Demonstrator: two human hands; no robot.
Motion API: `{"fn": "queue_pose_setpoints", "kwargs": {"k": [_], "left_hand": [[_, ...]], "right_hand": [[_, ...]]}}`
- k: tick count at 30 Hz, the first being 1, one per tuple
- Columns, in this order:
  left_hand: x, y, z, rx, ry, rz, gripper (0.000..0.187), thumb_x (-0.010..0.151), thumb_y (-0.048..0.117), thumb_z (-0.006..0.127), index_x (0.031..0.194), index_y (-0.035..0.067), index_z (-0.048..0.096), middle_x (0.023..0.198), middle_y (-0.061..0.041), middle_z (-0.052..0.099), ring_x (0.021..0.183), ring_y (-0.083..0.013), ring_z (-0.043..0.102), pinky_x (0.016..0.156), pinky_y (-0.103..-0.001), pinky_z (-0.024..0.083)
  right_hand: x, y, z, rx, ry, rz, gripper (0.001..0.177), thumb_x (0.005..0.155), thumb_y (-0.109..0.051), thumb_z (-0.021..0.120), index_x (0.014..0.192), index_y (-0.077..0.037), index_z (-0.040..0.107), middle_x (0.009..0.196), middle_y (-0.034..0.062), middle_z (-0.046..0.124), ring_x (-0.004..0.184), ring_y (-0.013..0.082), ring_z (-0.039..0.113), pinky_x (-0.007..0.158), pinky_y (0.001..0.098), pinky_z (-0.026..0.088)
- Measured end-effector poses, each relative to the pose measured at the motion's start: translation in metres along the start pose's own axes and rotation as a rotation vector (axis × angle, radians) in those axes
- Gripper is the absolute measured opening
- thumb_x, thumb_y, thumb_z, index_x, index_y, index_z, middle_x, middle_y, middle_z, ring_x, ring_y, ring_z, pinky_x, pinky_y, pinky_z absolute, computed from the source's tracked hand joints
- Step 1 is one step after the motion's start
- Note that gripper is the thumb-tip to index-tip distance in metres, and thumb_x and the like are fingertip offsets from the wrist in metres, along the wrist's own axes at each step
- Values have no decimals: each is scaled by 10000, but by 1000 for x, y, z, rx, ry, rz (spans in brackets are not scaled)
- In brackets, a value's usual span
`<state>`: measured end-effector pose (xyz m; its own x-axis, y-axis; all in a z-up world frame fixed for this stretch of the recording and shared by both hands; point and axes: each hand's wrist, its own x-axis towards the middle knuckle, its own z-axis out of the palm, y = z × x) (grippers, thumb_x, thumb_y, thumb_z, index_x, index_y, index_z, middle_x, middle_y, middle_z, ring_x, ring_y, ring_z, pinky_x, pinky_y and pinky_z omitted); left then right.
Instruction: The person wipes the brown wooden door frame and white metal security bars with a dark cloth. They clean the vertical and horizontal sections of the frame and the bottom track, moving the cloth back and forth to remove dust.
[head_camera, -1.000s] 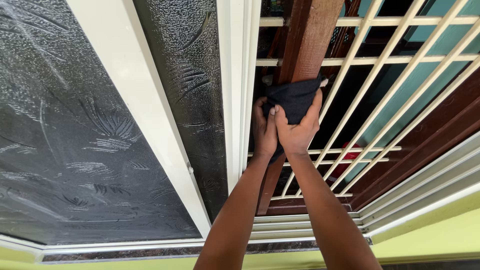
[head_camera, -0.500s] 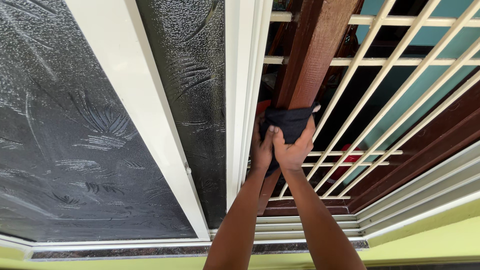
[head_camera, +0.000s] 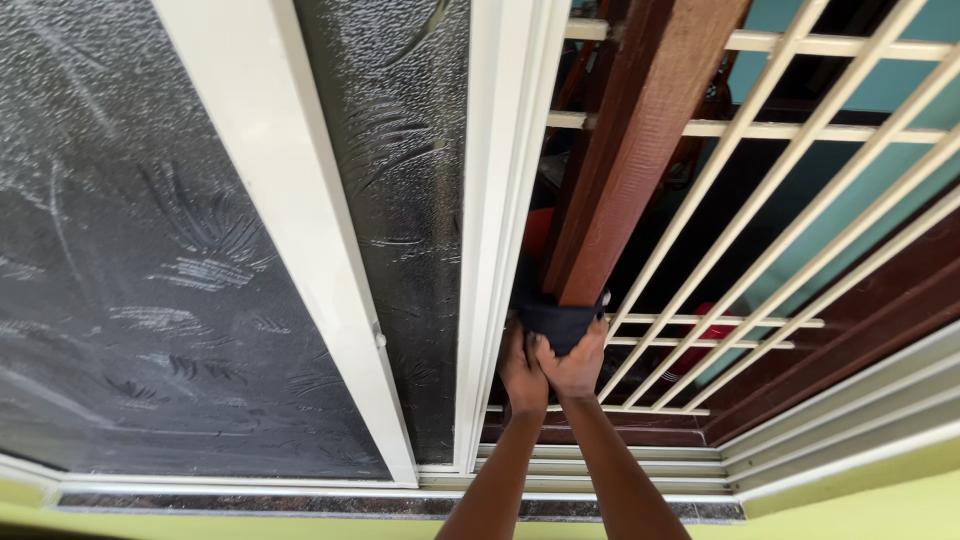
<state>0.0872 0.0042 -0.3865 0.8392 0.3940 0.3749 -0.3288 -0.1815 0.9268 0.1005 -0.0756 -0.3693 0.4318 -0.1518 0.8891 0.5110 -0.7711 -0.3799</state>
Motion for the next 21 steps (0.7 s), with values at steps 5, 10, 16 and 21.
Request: {"fn": "queue_pose_setpoints", "kwargs": {"k": [5, 10, 16, 21], "left_hand": [[-27, -11, -5, 88, 78, -19, 330, 988, 92, 543, 1296, 22, 638, 1242, -224, 691, 1157, -389, 672, 987, -429, 546], [-50, -23, -18, 235, 9, -187, 293, 978, 124, 579, 1237, 32, 681, 1167, -238, 701, 1063, -441, 668, 915, -469, 540], [-27, 57, -34, 209, -54, -241, 337, 981, 229, 635, 1229, 7, 688, 1177, -250, 703, 1100, -435, 662, 935, -467, 532], [53, 225, -47, 90, 63, 438, 295, 1024, 206, 604, 1237, 10, 659, 1050, -250, 726, 967, -410, 720, 863, -469, 583]], "right_hand": [[-12, -6, -13, -113, -252, 188, 845, 737, -425, 822, 1355, 25, 461, 1328, 342, 482, 1217, 510, 536, 955, 520, 552], [-44, -26, -33, -208, -425, 392, 741, 804, -458, 771, 1207, 87, 471, 1313, 371, 456, 1037, 518, 581, 761, 535, 560], [-7, -54, -87, -275, -445, 256, 447, 1007, -352, 639, 1261, 0, 530, 995, 283, 620, 855, 479, 649, 639, 545, 556], [169, -109, -136, -245, -239, -18, 533, 1120, -393, 583, 1243, 124, 549, 786, 224, 593, 647, 313, 602, 512, 408, 481]]}}
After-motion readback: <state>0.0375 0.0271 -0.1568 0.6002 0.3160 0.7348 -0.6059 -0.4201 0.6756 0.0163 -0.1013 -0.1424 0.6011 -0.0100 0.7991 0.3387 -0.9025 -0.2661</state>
